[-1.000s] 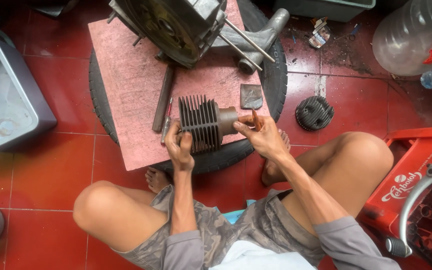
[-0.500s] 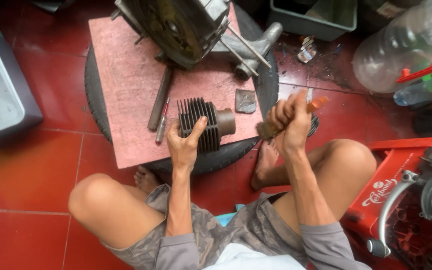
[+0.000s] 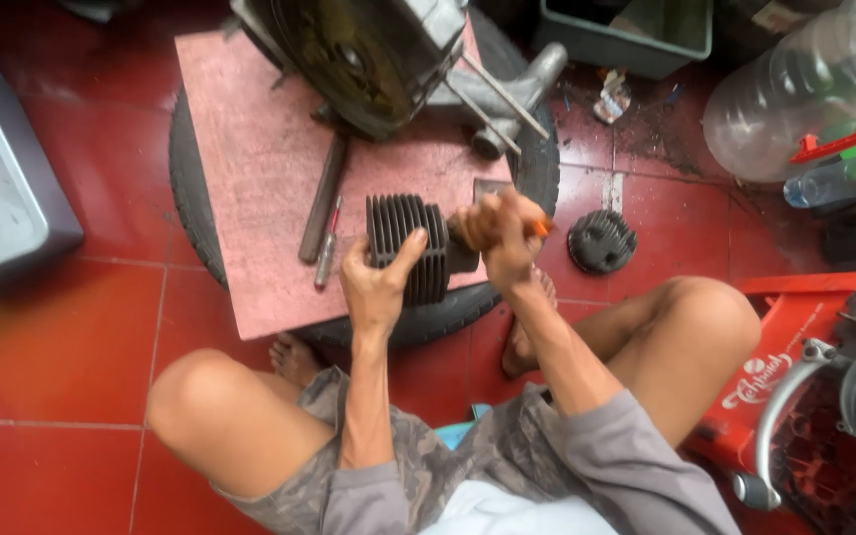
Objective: Cleaning a motorcycle cylinder block using a brush, sandpaper, and a scraper to remove dirt and carbon deposits.
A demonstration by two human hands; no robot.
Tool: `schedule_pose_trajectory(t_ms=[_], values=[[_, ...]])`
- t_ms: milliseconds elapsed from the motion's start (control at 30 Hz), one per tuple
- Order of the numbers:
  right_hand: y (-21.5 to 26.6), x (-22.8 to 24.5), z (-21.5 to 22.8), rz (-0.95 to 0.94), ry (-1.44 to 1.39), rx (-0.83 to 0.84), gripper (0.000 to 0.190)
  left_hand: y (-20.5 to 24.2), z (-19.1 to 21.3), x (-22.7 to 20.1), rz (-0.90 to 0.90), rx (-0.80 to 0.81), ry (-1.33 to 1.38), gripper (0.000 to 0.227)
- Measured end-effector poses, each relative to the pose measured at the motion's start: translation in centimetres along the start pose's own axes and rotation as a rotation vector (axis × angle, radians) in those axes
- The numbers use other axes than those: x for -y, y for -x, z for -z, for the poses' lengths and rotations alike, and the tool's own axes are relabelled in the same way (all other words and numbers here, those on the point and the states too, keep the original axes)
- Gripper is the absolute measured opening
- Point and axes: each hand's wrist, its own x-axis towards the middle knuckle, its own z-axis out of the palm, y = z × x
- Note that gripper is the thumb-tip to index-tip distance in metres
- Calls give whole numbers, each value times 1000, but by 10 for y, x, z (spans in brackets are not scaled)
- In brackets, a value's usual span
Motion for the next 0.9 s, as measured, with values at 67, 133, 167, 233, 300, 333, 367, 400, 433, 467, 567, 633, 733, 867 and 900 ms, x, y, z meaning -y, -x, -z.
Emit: schedule_pose_trajectory(t_ms=[67, 133, 167, 233, 300, 333, 367, 400, 433, 467, 567, 633, 733, 867, 900], values=[[30, 32, -11, 16, 116, 22, 50, 1, 0, 3, 11, -13, 0, 49], [38, 42, -13, 59, 226, 52, 53, -5, -1, -3, -6, -19, 4, 47], [43, 40, -7, 73, 109, 1, 55, -2, -1, -5, -13, -12, -8, 48], [41, 38, 6, 86, -9, -50, 57, 0, -2, -2, -20, -8, -20, 48], [26, 39, 19, -66, 54, -60, 58, 0, -6, 5, -4, 13, -21, 45], [10, 27, 21, -61, 55, -64, 58, 1, -6, 4, -5, 19, -23, 45], [-7, 16, 22, -103, 49, -60, 59, 1, -6, 3, -13, 20, -25, 44], [-24, 5, 23, -144, 43, -56, 60, 2, -6, 2, -20, 21, -27, 44], [-33, 1, 15, -136, 39, -56, 60, 2, -6, 2, -28, 23, -28, 44], [-43, -3, 5, -173, 94, -75, 63, 2, -6, 2, -34, 18, -28, 44], [-49, -13, 0, -231, 147, -76, 66, 3, -7, 6, -47, 14, -15, 45], [-38, -19, -3, -251, 133, -54, 67, 1, -3, 4, -63, 7, -7, 45], [0, -9, -5, 40, 51, -70, 51, 3, 5, 8, -5, 18, -12, 47], [32, 26, -16, 9, 16, 16, 59, -18, 6, 30, 0, -6, 52, 41], [44, 33, -23, -2, 2, 0, 59, -26, 7, 36, -8, -5, 60, 40]])
